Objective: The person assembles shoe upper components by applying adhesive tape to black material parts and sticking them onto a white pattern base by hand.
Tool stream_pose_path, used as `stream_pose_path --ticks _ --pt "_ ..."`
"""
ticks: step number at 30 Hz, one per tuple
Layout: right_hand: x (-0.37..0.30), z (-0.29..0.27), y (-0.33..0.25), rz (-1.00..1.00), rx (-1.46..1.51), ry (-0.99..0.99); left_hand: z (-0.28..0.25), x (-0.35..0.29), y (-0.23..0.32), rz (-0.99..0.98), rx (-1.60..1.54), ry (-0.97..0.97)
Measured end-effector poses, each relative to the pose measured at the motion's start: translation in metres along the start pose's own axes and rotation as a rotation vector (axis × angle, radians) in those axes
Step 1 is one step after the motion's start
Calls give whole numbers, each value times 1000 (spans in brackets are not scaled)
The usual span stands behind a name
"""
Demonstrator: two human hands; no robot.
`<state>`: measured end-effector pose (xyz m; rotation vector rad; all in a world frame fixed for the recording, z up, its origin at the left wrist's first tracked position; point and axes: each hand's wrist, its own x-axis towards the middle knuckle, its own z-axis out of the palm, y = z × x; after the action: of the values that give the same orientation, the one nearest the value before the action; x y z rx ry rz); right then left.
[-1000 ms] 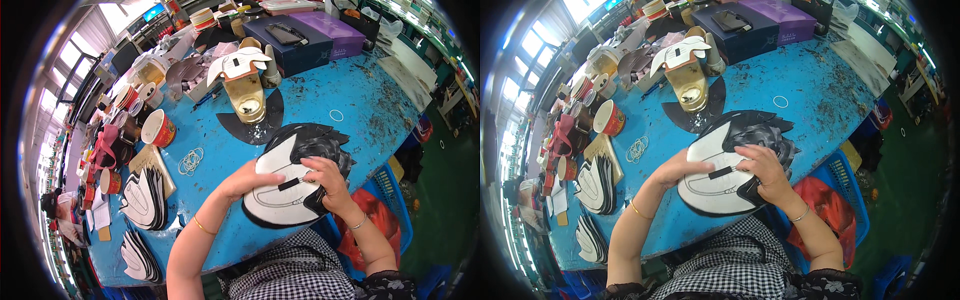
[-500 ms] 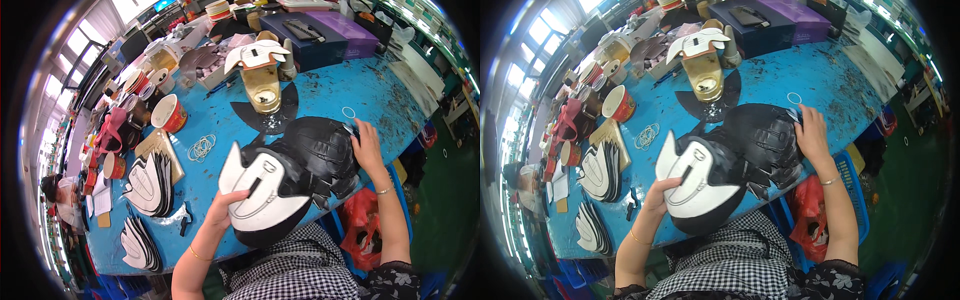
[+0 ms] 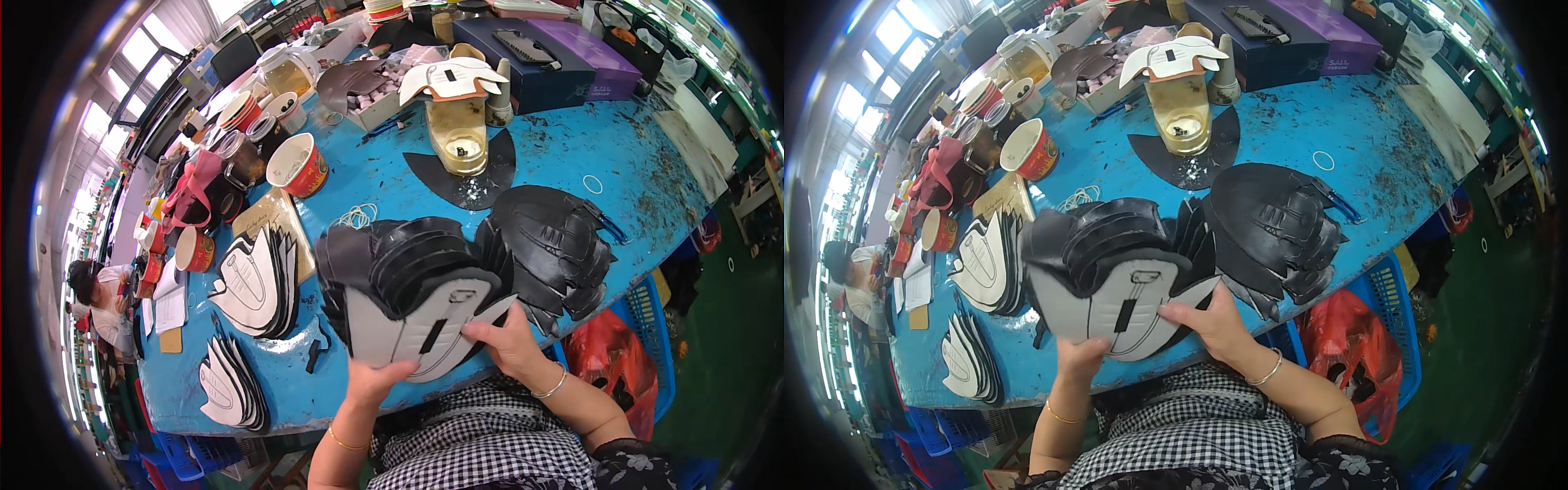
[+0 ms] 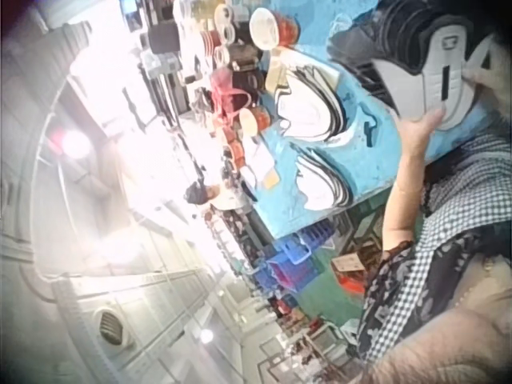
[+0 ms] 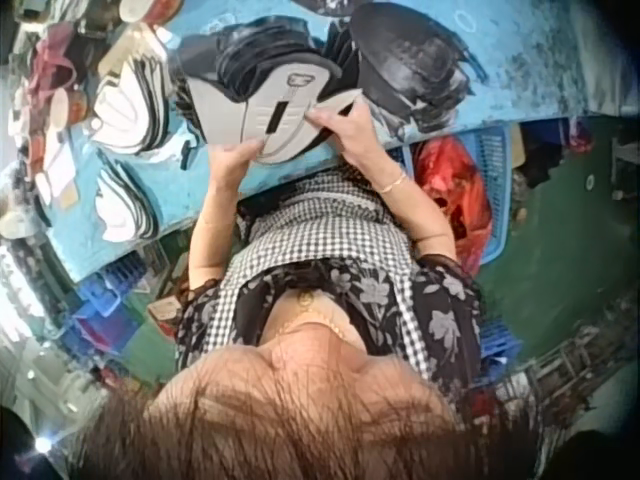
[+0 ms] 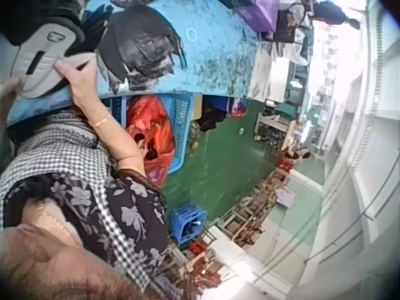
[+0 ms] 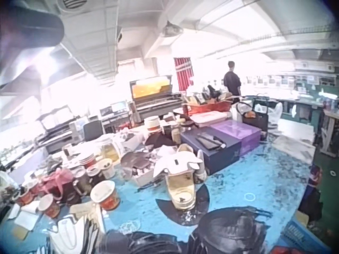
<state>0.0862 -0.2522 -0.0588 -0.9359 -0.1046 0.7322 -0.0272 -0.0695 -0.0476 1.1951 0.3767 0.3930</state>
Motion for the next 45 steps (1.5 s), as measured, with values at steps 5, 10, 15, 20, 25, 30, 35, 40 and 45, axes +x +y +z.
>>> stream_pose_path --ticks 5,10,15,20,25,30,35,40,45 --pt "5 -28 4 -184 -281 -210 -20 0 29 203 372 -259" --pt "-1 -32 1 -226 -551 -334 -29 -5 13 -1 426 -300" --pt "-9 -25 4 -158 -385 -306 -37 -18 -12 -85 248 -213" --pt "-19 -26 4 196 306 -302 -57 -41 -42 -371 -368 -409" --pt "-46 -13 9 150 228 -109 -61 -84 -68 -400 -727 -373" --pt "-76 -36 31 261 378 -123 -58 -110 -70 -465 -794 -190" --pt "-87 -57 41 218 111 -147 -59 -90 -73 -376 -835 -326" --pt "-67 -42 30 290 249 -242 -41 -69 -48 -155 -891 -487" --pt "-61 -44 30 342 297 -263 -54 -69 -64 -138 -974 -459"
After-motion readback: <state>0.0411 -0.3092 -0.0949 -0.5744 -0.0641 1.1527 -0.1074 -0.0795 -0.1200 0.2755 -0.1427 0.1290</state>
